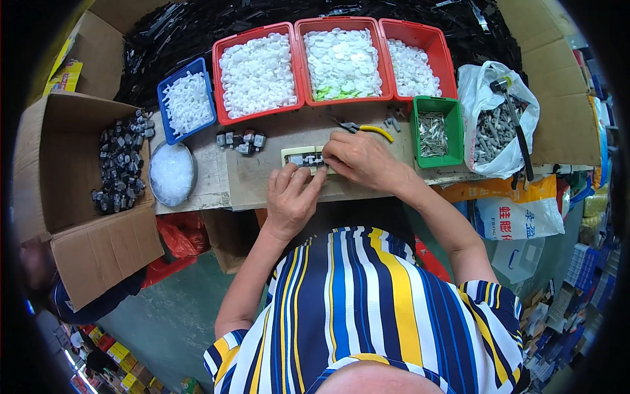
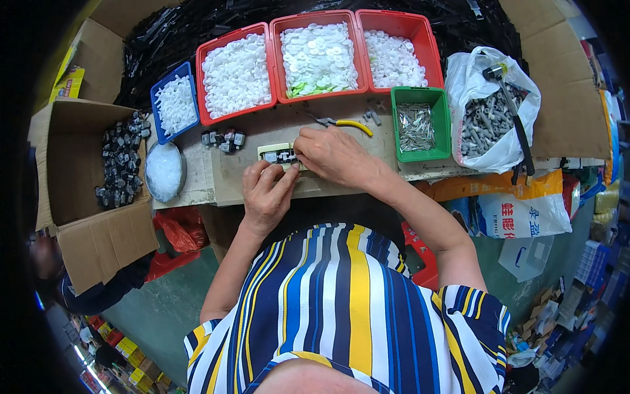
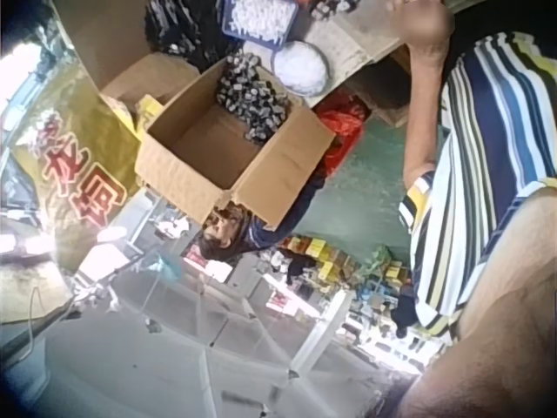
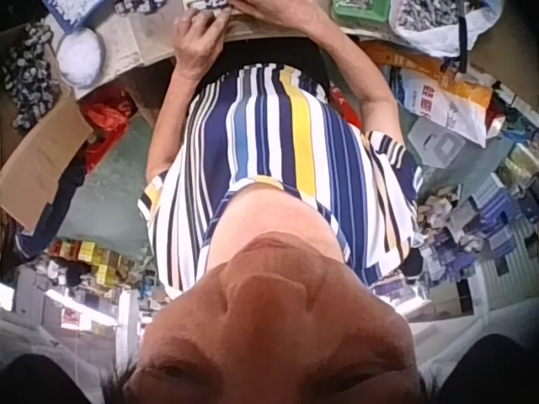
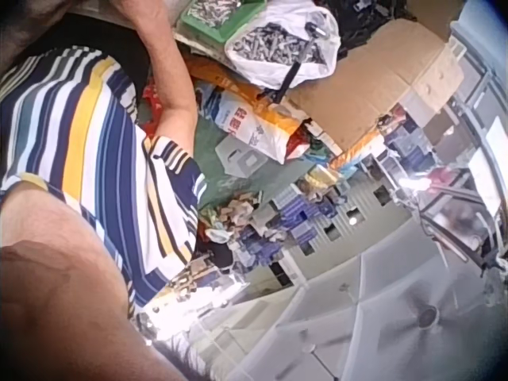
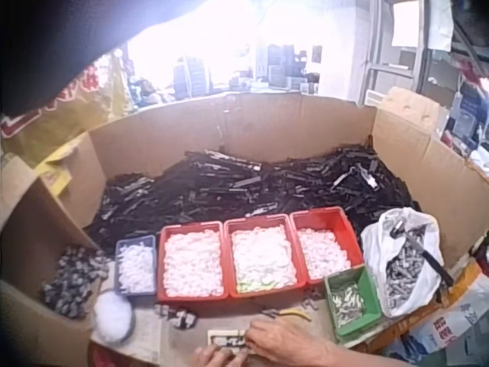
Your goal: The person assembles small electronic components at a workbench. They pick up black rectangular modules, insert white plastic pieces, and use pliers to secure metal pins. The person repeatedly handles components from various bins and uses a wooden jig to hold the parts during assembly.
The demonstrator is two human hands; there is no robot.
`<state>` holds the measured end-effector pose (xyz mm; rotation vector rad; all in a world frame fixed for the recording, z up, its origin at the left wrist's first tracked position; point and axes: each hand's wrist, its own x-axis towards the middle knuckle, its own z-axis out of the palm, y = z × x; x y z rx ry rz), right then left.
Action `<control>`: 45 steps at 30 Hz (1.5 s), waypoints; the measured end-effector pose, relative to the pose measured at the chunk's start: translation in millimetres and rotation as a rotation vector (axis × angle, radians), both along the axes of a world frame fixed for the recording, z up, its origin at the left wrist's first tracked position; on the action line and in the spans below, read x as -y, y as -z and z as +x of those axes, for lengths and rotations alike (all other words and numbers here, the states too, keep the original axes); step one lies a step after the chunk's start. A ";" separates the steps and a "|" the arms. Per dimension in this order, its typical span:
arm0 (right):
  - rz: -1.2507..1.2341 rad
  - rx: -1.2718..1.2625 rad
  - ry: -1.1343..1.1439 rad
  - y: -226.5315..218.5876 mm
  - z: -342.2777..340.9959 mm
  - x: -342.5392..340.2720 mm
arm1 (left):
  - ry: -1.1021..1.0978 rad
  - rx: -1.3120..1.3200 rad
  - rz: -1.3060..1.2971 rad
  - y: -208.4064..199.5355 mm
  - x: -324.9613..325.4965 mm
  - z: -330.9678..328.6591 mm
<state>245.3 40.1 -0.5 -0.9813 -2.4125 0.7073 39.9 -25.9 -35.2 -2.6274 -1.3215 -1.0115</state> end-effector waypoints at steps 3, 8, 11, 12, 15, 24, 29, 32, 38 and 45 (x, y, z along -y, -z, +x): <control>0.041 0.077 -0.009 0.2 -2.0 1.0 | 0.018 -0.039 0.017 3.8 -0.9 -1.7; -0.022 0.071 -0.001 -2.9 -1.7 0.5 | 0.030 -0.083 0.000 7.3 -3.2 -3.3; -0.083 0.042 0.007 -3.0 -1.0 0.4 | 0.034 -0.122 0.019 9.5 -2.1 -5.9; -0.104 0.034 0.010 -2.9 -0.9 0.7 | 0.035 -0.139 0.031 10.0 -1.4 -6.5; -0.144 -0.051 0.024 1.6 0.0 1.4 | 0.033 -0.215 0.097 9.2 -1.8 -6.8; -0.109 -0.181 0.054 4.3 7.7 12.4 | 0.136 -0.571 0.208 -10.0 -4.4 -6.4; 0.006 -0.202 0.211 -16.4 46.9 21.2 | 0.177 -0.747 0.198 -19.0 -7.9 -4.0; 0.101 -0.153 0.430 -32.3 94.0 26.1 | 0.224 -0.760 0.203 -22.9 -11.5 -5.2; 0.286 0.258 0.918 -36.8 223.0 28.0 | 0.219 -0.543 0.112 -19.8 -13.5 -8.4; 0.387 0.735 0.941 -31.2 259.7 27.7 | 0.190 -0.437 0.088 -13.2 -12.5 -8.7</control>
